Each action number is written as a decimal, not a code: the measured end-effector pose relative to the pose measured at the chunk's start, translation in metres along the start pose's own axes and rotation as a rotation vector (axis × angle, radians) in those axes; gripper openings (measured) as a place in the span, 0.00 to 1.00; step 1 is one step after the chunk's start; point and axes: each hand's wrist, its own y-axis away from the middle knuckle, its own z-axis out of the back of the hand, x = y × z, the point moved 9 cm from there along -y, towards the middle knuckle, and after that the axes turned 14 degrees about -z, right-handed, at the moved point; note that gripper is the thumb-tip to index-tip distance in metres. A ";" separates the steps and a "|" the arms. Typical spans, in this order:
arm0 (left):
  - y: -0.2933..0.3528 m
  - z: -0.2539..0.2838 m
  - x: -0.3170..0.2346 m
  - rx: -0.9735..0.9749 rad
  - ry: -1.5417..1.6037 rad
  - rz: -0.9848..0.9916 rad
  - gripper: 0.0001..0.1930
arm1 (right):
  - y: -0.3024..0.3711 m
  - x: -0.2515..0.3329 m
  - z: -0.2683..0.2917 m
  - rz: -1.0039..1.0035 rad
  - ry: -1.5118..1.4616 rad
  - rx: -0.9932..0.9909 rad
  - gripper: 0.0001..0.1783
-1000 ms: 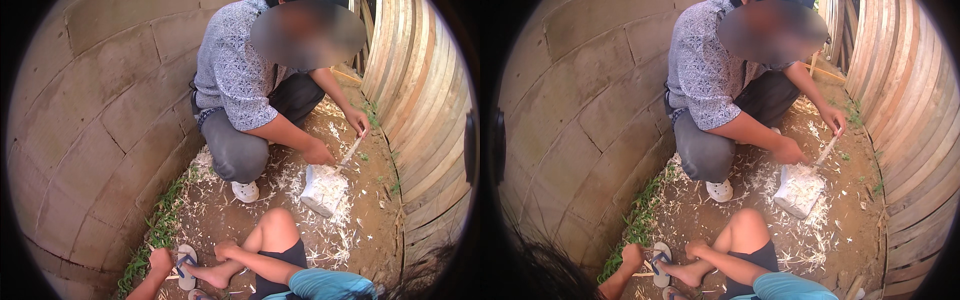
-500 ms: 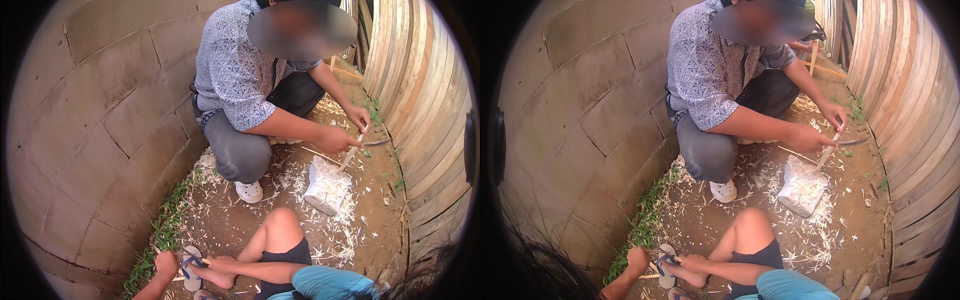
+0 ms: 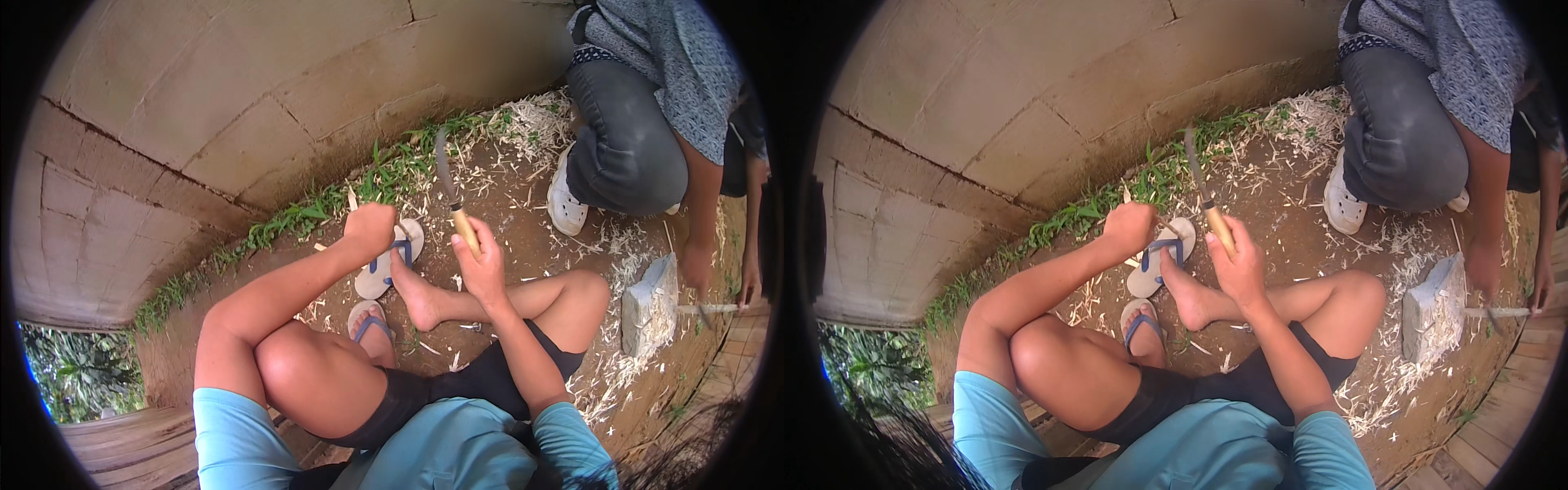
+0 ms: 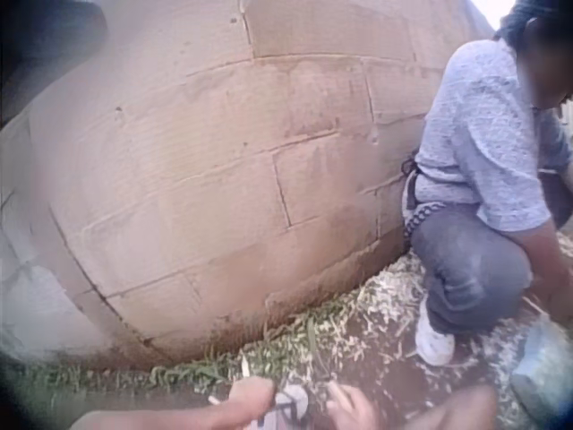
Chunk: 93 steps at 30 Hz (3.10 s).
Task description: The person sits on the ground and uses a small knife to shave thin strips from a piece of wood held between their feet. Another person is visible in the background performing a similar task. The camera wearer repeatedly shaves the wood, creating a pile of wood shavings.
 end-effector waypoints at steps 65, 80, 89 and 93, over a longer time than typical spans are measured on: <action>-0.001 -0.008 0.002 0.022 -0.115 0.032 0.13 | -0.008 -0.040 -0.027 -0.054 0.215 -0.069 0.18; 0.015 -0.019 0.002 0.034 -0.134 -0.003 0.13 | 0.011 -0.013 -0.010 0.037 0.216 -0.023 0.19; 0.012 -0.016 -0.012 0.053 -0.162 -0.040 0.12 | 0.003 -0.140 -0.071 -0.242 0.833 0.348 0.15; 0.005 -0.012 -0.004 0.042 -0.143 -0.047 0.10 | -0.003 -0.131 -0.050 -0.247 0.823 0.343 0.18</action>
